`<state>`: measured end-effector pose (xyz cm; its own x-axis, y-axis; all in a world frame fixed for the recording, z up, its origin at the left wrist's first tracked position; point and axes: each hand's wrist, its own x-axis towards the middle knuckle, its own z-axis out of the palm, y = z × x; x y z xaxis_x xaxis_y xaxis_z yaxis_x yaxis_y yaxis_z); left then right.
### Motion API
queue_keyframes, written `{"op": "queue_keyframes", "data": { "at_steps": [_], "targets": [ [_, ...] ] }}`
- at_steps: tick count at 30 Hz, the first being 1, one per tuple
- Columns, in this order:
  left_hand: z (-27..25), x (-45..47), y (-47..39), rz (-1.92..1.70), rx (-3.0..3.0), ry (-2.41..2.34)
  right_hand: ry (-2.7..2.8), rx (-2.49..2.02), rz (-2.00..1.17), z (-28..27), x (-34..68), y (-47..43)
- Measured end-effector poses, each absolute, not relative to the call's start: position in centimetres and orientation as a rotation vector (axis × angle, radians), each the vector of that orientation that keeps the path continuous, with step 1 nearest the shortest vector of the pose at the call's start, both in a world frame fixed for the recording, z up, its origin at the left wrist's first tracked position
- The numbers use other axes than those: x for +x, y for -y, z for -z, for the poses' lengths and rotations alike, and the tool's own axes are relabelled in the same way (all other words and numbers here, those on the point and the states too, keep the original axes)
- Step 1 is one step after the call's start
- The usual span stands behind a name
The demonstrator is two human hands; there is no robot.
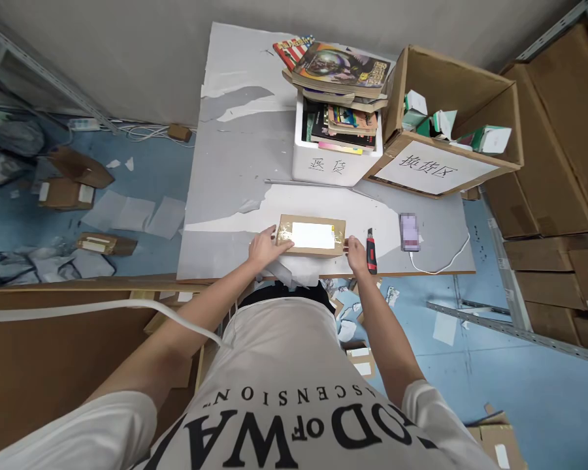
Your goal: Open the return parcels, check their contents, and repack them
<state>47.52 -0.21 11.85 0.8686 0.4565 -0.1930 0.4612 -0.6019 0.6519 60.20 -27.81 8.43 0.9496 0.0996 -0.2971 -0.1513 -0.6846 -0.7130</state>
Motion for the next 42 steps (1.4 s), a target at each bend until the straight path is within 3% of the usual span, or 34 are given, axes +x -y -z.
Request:
{"op": "queue_keyframes", "data": {
  "at_steps": [4,7,10,14,18,25,35,42],
  "targets": [
    [-11.3,47.5,1.2,-0.292,2.451,-0.298,-0.233,-2.599,-0.211,-6.7,61.5,32.6],
    [-10.5,47.8,2.5,-0.192,2.451,0.211,-0.302,-2.732,-0.417,-5.2,61.9,35.3],
    [-9.5,47.9,3.5,-0.1,2.397,0.435,-0.259,-2.733,-0.527,-4.4,62.1,36.2],
    [-8.7,47.9,3.6,-0.019,2.319,0.478,-0.026,-2.662,-0.418,-6.5,62.9,35.0],
    [-8.4,47.9,3.2,0.034,2.222,0.412,0.532,-2.493,-0.29,-12.0,63.3,30.9],
    [-8.1,47.9,3.3,0.059,2.12,0.357,1.562,-2.247,-0.734,-17.0,62.8,21.6],
    [-7.9,48.0,3.3,0.024,2.131,0.379,1.968,-2.409,-0.718,-17.8,63.5,19.4],
    [-7.2,47.8,3.4,-0.177,2.483,0.597,2.098,-2.56,-0.804,-20.7,62.7,18.5]
  ]
}}
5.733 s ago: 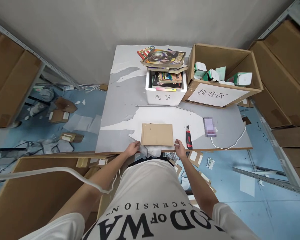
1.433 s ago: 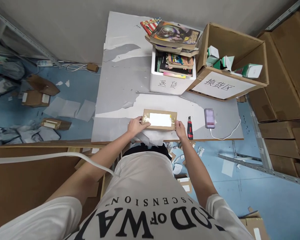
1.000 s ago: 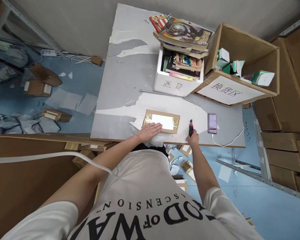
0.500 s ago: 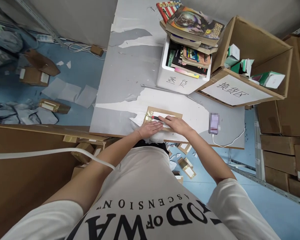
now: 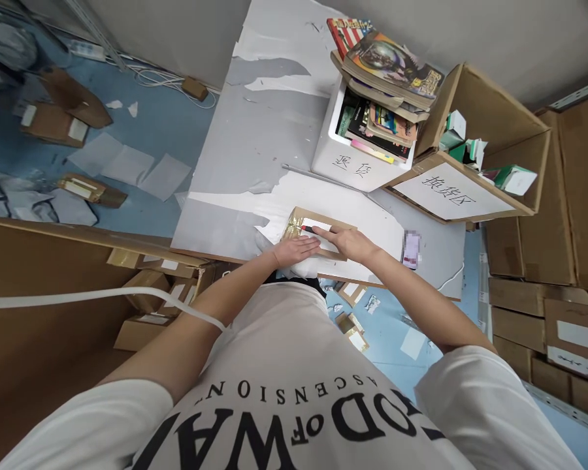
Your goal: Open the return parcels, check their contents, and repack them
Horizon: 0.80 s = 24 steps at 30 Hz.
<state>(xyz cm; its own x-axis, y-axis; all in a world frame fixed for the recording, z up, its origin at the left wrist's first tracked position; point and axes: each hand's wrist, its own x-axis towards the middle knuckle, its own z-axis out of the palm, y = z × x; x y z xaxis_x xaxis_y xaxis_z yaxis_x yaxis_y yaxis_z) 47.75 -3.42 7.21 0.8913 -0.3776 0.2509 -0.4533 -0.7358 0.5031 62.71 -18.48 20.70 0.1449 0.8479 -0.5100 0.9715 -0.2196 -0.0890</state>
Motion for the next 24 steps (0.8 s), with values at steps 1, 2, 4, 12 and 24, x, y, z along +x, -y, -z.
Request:
{"op": "queue_keyframes", "data": {
  "at_steps": [1,2,4,12,24],
  "targets": [
    [-7.2,47.8,3.4,-0.205,2.533,0.624,-1.762,2.144,0.684,-20.9,62.7,18.3],
    [-7.1,47.8,3.4,-0.233,2.574,0.65,-1.749,2.133,0.688,-21.1,62.6,18.2],
    [-7.1,47.9,3.3,-0.288,2.629,0.691,-1.737,2.129,0.691,-21.0,62.7,17.9],
    [-6.8,47.9,3.2,-0.286,2.653,0.701,-1.725,2.21,0.728,-19.5,62.7,18.4],
    [-6.7,47.8,3.3,-0.214,2.691,0.691,-1.704,2.24,0.809,-20.5,62.7,19.3]
  ]
}}
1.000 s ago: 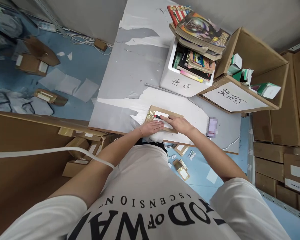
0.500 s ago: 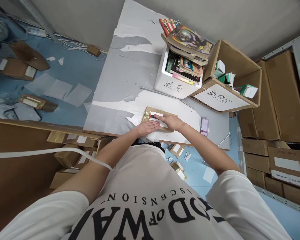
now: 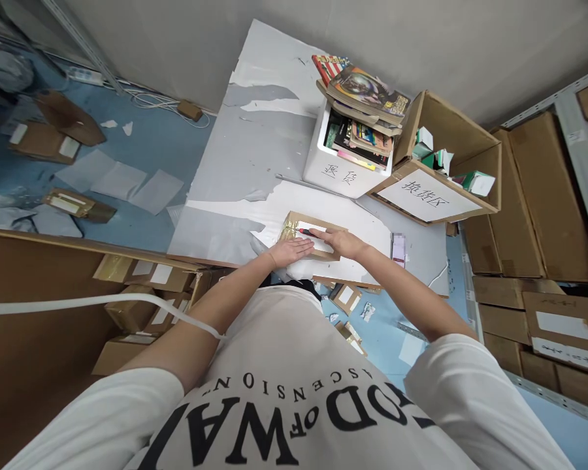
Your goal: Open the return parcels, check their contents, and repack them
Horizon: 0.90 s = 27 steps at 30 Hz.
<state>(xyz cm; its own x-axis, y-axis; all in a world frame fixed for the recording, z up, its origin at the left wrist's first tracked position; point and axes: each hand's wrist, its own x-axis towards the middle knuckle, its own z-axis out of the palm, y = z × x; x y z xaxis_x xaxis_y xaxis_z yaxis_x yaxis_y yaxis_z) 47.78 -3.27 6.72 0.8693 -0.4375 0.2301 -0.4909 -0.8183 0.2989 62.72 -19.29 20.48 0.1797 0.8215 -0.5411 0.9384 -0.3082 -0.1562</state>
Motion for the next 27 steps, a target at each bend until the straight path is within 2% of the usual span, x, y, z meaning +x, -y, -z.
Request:
{"op": "queue_keyframes", "data": {
  "at_steps": [10,16,27],
  "targets": [
    [-6.1,47.6,3.7,-0.337,2.719,0.694,-1.505,2.136,0.786,-22.8,62.9,20.9],
    [-6.0,47.3,3.9,-0.402,2.712,0.681,-1.269,2.099,0.844,-24.7,64.9,25.5],
    [-6.7,48.0,4.6,-0.251,2.694,0.655,-1.214,2.211,0.771,-24.7,64.9,32.4]
  ]
}}
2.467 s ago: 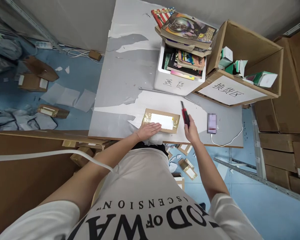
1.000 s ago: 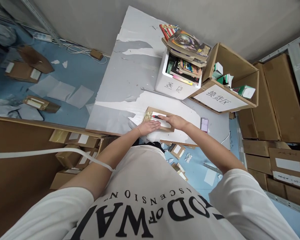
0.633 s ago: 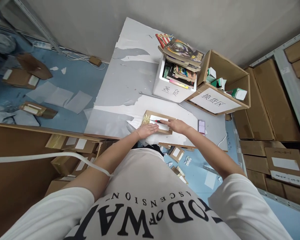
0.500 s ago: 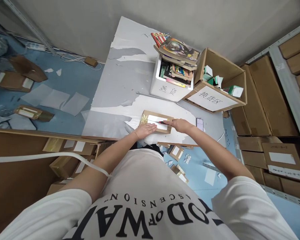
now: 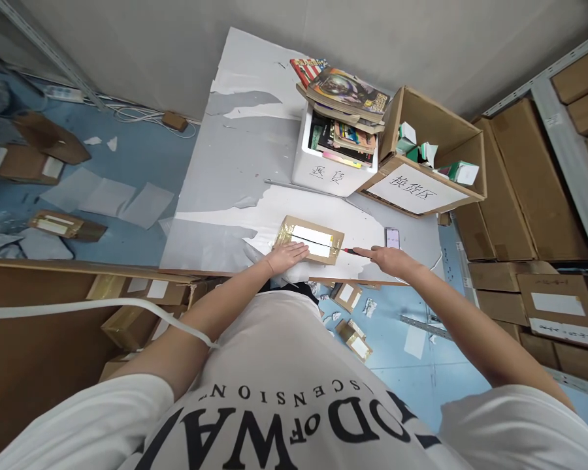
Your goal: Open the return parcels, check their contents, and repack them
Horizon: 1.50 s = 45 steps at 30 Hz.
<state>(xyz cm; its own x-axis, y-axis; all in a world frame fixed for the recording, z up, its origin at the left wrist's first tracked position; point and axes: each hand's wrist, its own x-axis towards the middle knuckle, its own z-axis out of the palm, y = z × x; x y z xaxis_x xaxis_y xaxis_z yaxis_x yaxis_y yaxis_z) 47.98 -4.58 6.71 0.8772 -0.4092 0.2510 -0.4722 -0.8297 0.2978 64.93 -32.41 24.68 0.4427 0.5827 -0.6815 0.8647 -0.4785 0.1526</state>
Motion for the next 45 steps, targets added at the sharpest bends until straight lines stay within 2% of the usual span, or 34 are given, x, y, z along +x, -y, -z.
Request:
{"op": "queue_keyframes", "data": {
  "at_steps": [13,16,18,20,23,28,33,38,45],
  "targets": [
    [-7.7,47.8,4.7,-0.172,2.713,0.647,-1.157,2.339,0.581,-24.2,61.2,37.0],
    [-8.0,48.1,4.8,-0.179,2.724,0.632,-1.061,2.535,0.596,-24.1,60.8,39.1],
    [-8.5,48.3,4.9,-0.173,2.723,0.618,-0.999,2.82,0.64,-23.2,60.3,40.0],
    [-9.4,48.4,5.1,-0.159,2.718,0.586,-0.892,3.204,0.747,-21.2,59.4,40.0],
    [-11.3,49.2,5.1,-0.136,2.722,0.521,-0.469,3.735,1.071,-17.2,57.3,38.5],
    [-13.8,52.5,4.1,0.039,2.851,0.314,0.165,4.125,1.504,-12.5,54.7,35.5],
    [-13.9,54.6,3.2,0.32,2.901,0.241,0.244,4.172,1.718,-11.6,55.1,34.9],
    [-13.8,54.3,3.5,0.247,2.851,0.173,0.138,4.092,1.99,-11.7,56.4,34.6],
    [-14.0,55.5,2.4,0.183,2.85,0.008,-0.136,3.973,2.122,-11.8,61.6,33.2]
  ]
}}
